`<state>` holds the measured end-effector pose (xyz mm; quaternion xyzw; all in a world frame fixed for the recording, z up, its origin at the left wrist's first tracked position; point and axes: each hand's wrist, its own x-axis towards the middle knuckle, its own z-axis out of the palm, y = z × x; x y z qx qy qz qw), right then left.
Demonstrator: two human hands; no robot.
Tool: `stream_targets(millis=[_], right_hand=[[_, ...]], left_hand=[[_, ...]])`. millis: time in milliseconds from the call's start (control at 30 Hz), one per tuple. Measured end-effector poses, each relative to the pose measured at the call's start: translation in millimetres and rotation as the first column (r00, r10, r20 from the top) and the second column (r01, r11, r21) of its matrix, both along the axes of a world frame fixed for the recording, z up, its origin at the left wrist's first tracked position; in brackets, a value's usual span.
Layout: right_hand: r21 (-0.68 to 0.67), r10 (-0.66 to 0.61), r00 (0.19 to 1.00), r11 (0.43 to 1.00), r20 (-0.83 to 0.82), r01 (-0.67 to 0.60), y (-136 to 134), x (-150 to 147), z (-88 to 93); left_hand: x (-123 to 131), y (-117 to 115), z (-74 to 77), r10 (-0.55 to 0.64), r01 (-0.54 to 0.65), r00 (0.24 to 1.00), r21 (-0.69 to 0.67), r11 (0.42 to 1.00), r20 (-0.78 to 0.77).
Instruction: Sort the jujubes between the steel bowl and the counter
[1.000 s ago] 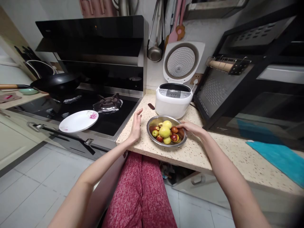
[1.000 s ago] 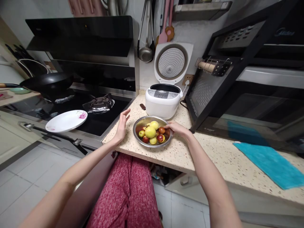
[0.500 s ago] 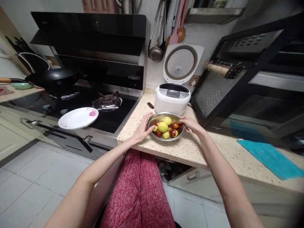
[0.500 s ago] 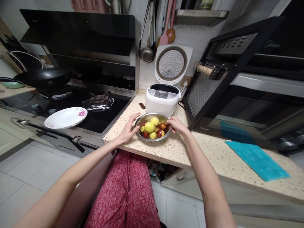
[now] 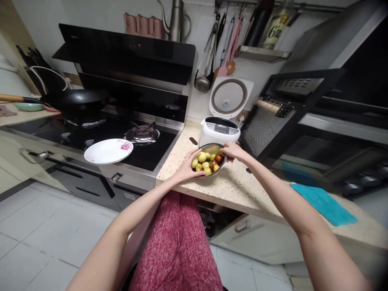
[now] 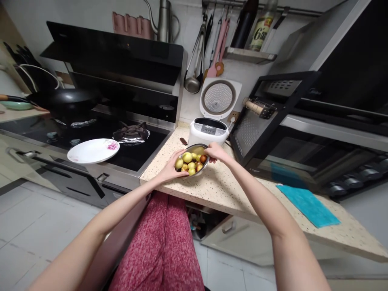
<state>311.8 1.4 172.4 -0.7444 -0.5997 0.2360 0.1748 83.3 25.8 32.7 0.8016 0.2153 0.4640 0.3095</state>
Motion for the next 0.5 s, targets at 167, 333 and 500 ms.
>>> stream_targets(millis=[167, 333, 500], right_hand=[[-0.02, 0.02, 0.994, 1.0, 0.103, -0.018, 10.2, -17.9, 11.7], [-0.033, 0.033, 0.986, 0.999, 0.166, -0.028, 18.5, -30.2, 19.3], [-0.051, 0.043, 0.977, 0.998, 0.209, -0.033, 18.9, -39.0, 27.7]], left_hand=[[-1.8, 1.6, 0.2, 0.028, -0.027, 0.999, -0.039, 0.999, 0.016], [-5.2, -2.4, 2.9, 0.083, -0.086, 0.995, -0.062, 0.994, -0.047], [-7.6, -3.7, 4.3, 0.147, -0.155, 0.984, -0.08, 0.985, -0.097]])
